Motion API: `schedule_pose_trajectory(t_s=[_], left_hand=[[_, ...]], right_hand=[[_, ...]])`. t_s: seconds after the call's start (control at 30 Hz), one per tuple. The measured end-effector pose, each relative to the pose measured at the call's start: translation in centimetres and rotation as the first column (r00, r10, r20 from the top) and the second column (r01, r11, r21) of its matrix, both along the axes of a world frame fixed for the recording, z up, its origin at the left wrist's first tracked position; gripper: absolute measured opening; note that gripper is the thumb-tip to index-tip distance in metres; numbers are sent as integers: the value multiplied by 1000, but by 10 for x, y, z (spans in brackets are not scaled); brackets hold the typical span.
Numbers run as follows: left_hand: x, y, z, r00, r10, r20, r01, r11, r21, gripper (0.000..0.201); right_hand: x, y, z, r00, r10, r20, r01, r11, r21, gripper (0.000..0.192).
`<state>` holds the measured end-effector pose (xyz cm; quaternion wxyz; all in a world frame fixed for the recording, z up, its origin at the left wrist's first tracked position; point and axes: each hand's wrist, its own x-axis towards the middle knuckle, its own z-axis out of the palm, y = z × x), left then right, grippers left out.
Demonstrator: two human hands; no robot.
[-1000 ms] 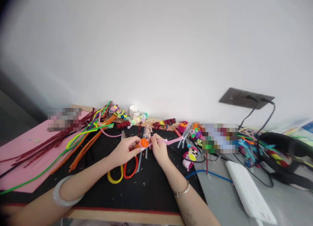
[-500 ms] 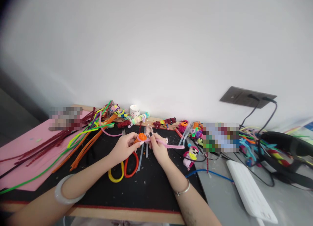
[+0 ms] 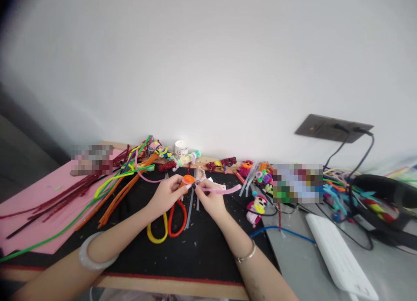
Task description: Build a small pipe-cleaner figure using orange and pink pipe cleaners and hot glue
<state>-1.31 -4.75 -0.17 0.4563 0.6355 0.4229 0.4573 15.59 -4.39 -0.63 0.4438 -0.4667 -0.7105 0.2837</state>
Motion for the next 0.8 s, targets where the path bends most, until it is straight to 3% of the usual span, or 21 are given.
schedule_pose_trajectory(t_s=[0.27,0.8], left_hand=[[0,0,5,995,-26,97,33,997,-71,24],[1,0,5,989,-100,112,112,988,-107,26]], right_hand=[[-5,-7,4,998,60,-16,-58,993,106,25],[-5,-9,7,993,119,-4,-118,986,117,15]])
